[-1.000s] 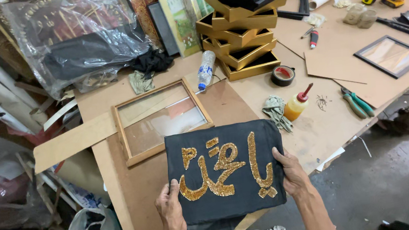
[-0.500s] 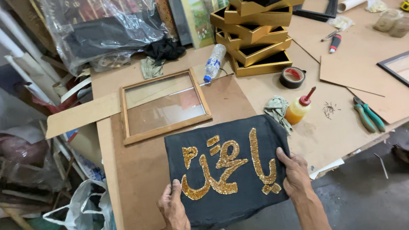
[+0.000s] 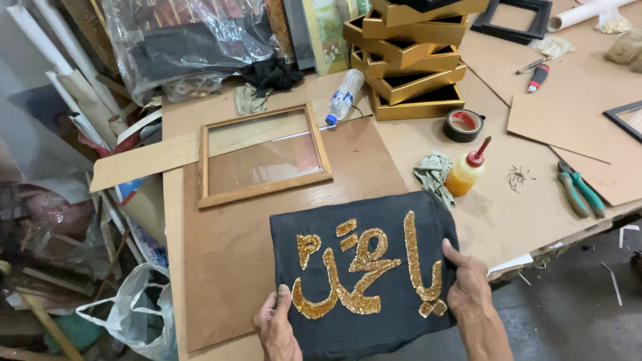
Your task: The person folds a black cloth with gold Arabic calligraphy on a wooden workbench. They repeatedly align edges, smooth the fabric, and adjust the fold to create a neat rectangular shape. The cloth is handled by hand throughout.
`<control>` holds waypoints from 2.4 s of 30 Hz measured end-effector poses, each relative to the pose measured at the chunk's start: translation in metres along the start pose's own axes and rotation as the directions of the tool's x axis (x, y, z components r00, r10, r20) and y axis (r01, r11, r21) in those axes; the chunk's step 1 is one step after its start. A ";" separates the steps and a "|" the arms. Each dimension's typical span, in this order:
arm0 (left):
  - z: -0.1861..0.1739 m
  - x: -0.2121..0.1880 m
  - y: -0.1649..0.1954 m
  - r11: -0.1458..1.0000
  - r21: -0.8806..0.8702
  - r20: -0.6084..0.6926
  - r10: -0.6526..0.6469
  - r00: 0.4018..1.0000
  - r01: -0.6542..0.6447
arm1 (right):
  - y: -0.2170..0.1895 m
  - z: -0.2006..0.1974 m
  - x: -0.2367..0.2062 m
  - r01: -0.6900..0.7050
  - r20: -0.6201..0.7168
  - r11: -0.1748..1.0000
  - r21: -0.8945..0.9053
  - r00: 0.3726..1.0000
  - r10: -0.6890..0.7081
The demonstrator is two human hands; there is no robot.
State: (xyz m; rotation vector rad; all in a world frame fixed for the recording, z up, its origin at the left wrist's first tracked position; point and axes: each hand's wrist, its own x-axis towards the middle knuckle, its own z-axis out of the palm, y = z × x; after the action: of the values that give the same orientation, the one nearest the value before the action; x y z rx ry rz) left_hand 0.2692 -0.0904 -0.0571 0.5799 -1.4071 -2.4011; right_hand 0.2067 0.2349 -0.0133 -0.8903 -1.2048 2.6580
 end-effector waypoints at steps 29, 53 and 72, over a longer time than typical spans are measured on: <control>-0.067 0.049 0.047 0.999 0.040 -0.033 0.007 0.999 -0.006 | 0.016 0.066 -0.047 -0.197 0.329 0.974 -0.115 0.917 0.224; -0.090 0.090 0.084 0.982 0.002 0.009 -0.188 0.982 0.187 | 0.088 0.108 -0.027 -0.295 0.170 0.955 0.045 0.944 0.283; -0.045 0.118 0.110 0.976 -0.068 0.217 -0.187 0.958 0.206 | 0.049 0.120 -0.040 0.013 0.153 0.898 -0.439 0.986 0.061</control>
State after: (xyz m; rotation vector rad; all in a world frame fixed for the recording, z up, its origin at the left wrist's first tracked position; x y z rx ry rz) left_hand 0.1938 -0.2295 -0.0025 0.4761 -1.3685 -2.7383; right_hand 0.1819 0.1100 0.0320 -0.7435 -1.8984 2.5583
